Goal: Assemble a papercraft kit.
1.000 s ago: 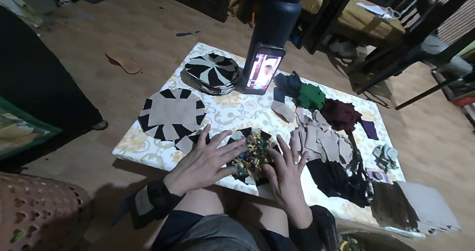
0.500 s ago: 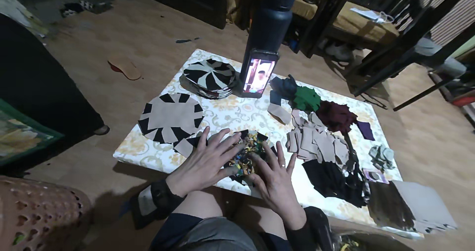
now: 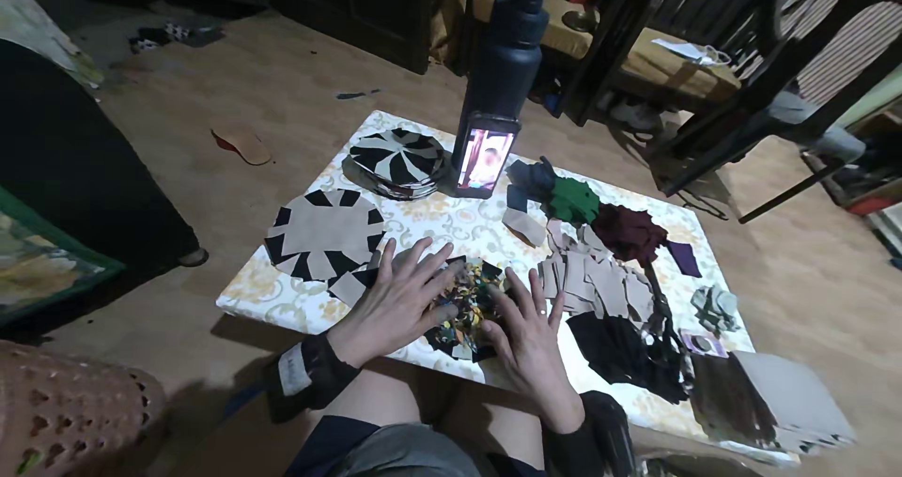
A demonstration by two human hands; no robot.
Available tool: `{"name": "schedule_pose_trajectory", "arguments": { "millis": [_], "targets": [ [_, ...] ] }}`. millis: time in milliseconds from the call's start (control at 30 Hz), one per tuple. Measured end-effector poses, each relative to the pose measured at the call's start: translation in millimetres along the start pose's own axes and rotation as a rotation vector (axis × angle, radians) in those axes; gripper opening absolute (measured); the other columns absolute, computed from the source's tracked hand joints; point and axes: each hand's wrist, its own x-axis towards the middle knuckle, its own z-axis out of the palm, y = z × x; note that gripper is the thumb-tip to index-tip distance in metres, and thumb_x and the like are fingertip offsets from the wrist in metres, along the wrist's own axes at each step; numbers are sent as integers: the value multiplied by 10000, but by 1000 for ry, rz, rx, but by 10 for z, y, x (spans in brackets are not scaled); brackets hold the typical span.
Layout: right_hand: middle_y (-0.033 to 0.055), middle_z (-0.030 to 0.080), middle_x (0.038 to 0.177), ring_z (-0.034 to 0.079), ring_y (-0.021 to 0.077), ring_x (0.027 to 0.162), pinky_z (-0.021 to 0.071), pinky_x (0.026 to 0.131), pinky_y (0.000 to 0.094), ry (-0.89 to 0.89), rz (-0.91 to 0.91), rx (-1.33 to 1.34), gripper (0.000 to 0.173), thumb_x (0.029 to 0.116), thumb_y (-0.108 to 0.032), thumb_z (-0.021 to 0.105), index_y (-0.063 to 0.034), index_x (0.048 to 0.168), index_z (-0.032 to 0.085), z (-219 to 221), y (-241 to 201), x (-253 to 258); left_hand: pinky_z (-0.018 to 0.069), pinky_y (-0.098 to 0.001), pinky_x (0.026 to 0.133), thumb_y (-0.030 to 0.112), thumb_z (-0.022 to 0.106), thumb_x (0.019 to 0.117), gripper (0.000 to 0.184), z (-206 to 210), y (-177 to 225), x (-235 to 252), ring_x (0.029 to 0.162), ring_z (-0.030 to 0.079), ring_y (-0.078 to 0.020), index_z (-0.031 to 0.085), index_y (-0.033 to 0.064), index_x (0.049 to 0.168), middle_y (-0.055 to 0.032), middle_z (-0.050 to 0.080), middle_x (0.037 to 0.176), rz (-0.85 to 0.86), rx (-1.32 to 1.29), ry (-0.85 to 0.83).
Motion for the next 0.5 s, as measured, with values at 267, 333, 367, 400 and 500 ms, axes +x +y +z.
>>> {"name": "schedule_pose_trajectory", "arguments": {
  "millis": [267, 333, 367, 400, 500],
  "targets": [
    [113, 468, 1575, 288, 452, 1511, 90, 1125, 818, -120, 1, -32, 662, 1025, -627, 380, -173, 1470, 566, 60, 47, 280, 79, -817, 1112, 621, 331, 1043, 546, -43, -41, -47, 1530, 254, -407, 558, 359, 1465, -61, 370, 1640, 27, -45, -16],
    [100, 484, 1565, 308, 449, 1504, 104, 1119, 823, -121, -40, -22, 643, 1028, -627, 373, -187, 1439, 598, 57, 34, 257, 85, -811, 1117, 620, 331, 1042, 576, -93, -86, -97, 1531, 249, -410, 560, 310, 1470, -71, 371, 1639, -4, -37, 10],
    [99, 493, 1559, 316, 453, 1499, 110, 1115, 826, -118, -56, -13, 619, 1030, -620, 379, -192, 1402, 628, 42, 18, 232, 79, -803, 1126, 625, 325, 1042, 593, -112, -107, -129, 1535, 243, -406, 557, 292, 1475, -67, 369, 1641, -22, -39, 15],
    [98, 501, 1552, 322, 456, 1495, 112, 1114, 827, -118, -65, 1, 588, 1031, -608, 393, -193, 1346, 665, 26, 1, 204, 76, -801, 1128, 631, 315, 1040, 607, -130, -125, -161, 1539, 234, -403, 548, 288, 1484, -61, 360, 1647, -34, -38, 13],
    [85, 513, 1542, 309, 437, 1507, 92, 1117, 823, -136, -73, 65, 526, 1042, -570, 418, -164, 1180, 722, -24, -34, 152, 88, -803, 1123, 623, 312, 1042, 586, -135, -170, -235, 1538, 231, -407, 555, 311, 1475, -67, 353, 1649, -39, -22, 6]
  ]
}}
